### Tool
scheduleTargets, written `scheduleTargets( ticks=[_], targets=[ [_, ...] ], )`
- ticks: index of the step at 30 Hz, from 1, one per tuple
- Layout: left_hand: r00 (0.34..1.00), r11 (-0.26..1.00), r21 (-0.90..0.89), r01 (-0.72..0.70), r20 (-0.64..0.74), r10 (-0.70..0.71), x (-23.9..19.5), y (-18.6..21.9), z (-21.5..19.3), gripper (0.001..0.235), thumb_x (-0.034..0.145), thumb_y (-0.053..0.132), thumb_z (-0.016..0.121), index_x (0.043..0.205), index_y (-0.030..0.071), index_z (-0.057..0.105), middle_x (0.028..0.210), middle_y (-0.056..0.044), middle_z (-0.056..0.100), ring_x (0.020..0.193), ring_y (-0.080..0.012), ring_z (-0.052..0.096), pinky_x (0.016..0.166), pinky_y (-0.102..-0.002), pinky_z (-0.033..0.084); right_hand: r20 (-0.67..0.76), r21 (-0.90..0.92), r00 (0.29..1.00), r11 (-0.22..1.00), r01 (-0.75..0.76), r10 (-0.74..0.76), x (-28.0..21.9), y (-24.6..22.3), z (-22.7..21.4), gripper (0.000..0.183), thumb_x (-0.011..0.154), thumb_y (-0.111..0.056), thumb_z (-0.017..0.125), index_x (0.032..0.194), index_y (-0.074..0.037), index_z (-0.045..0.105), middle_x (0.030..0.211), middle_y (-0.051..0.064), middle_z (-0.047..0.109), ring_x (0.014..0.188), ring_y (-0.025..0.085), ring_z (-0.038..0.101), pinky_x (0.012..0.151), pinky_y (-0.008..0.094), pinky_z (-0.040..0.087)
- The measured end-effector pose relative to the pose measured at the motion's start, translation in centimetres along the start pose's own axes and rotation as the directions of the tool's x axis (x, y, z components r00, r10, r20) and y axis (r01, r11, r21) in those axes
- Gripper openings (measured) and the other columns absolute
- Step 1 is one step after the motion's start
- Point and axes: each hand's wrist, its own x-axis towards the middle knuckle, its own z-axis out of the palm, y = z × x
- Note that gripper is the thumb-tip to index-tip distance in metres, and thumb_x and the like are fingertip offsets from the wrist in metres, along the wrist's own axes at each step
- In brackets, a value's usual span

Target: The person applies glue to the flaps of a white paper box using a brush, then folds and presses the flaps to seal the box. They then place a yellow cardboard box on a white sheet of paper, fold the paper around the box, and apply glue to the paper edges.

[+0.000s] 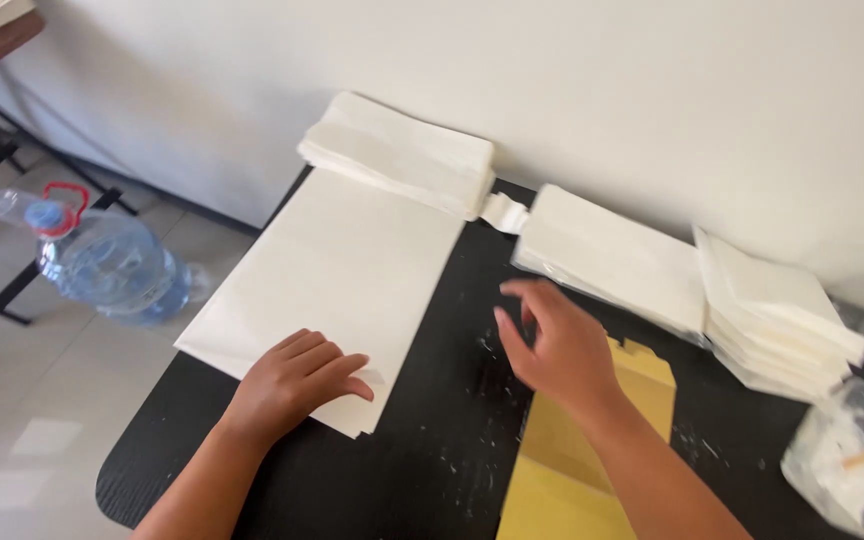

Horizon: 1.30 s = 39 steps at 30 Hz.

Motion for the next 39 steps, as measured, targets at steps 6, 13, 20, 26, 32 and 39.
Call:
scheduleTargets(
  ticks=[6, 13, 20, 26, 32, 39],
  targets=[
    [0.978, 0.982, -0.187, 0.035, 0.208, 0.005, -1.0, -1.4, -0.8, 0.028, 0.089, 0.032, 0.081, 0.095, 0.006, 0.072, 0.078, -0.005, 0.064, 0.069, -0.0240, 0.060, 0.063, -0.037, 0.048, 0.104, -0.315, 0.949, 0.895, 0.316, -0.298, 10.7, 4.2, 10.6, 0.046, 0.094, -0.032, 0.071, 0.131, -0.010, 0.056, 0.124, 0.008, 0.055, 0.106, 0.032, 0.057, 0.090, 0.047, 0.050],
    [0.984, 0.985, -0.145, 0.094, 0.167, -0.069, 0.3, -0.4, -1.4, 0.010, 0.091, 0.020, 0.078, 0.085, 0.014, 0.073, 0.081, 0.001, 0.070, 0.071, -0.0192, 0.062, 0.059, -0.033, 0.045, 0.203, -0.373, 0.842, 0.755, 0.539, -0.501, 16.3, 6.8, 15.9, 0.060, 0.082, 0.012, 0.060, 0.129, -0.026, 0.063, 0.148, 0.008, 0.045, 0.132, 0.036, 0.045, 0.082, 0.044, 0.061],
    [0.999, 0.999, -0.015, 0.052, 0.007, -0.052, 0.4, 0.0, -1.8, 0.007, 0.091, 0.005, 0.071, 0.093, 0.012, 0.072, 0.086, 0.001, 0.072, 0.073, -0.0197, 0.063, 0.065, -0.033, 0.047, 0.206, -0.602, 0.699, 0.474, 0.643, -0.685, 17.8, 6.9, 15.6, 0.032, 0.083, -0.007, 0.068, 0.109, -0.026, 0.067, 0.147, -0.006, 0.051, 0.119, 0.025, 0.053, 0.081, 0.030, 0.053],
    [0.980, 0.968, 0.249, -0.012, -0.188, 0.060, -0.5, 0.2, -2.7, 0.014, 0.095, 0.004, 0.062, 0.097, 0.014, 0.071, 0.092, 0.003, 0.073, 0.074, -0.0155, 0.064, 0.069, -0.032, 0.045, 0.210, -0.609, 0.718, 0.486, 0.627, -0.664, 18.3, 6.7, 15.8, 0.045, 0.075, 0.012, 0.065, 0.104, -0.023, 0.066, 0.149, -0.006, 0.052, 0.104, 0.021, 0.057, 0.064, 0.027, 0.055],
    [0.898, 0.899, 0.427, -0.092, -0.356, 0.261, -2.4, -0.2, -3.0, 0.015, 0.099, 0.012, 0.059, 0.098, 0.015, 0.073, 0.095, 0.002, 0.072, 0.078, -0.0156, 0.059, 0.072, -0.032, 0.045, 0.184, -0.114, 0.766, 0.761, 0.639, -0.616, 16.7, 3.7, 11.6, 0.020, 0.095, -0.008, 0.056, 0.107, -0.014, 0.071, 0.144, 0.006, 0.055, 0.130, 0.035, 0.054, 0.092, 0.046, 0.048],
    [0.837, 0.878, 0.453, -0.153, -0.413, 0.359, -4.4, 1.2, -4.4, 0.007, 0.101, 0.012, 0.058, 0.104, 0.014, 0.064, 0.099, 0.000, 0.067, 0.087, -0.0189, 0.061, 0.079, -0.036, 0.048, -0.041, 0.022, 0.596, 0.596, 0.803, -0.802, 8.2, -1.5, 6.9, 0.060, 0.093, -0.049, 0.066, 0.142, -0.016, 0.058, 0.144, 0.004, 0.060, 0.138, 0.027, 0.056, 0.106, 0.053, 0.039]
  ],
)
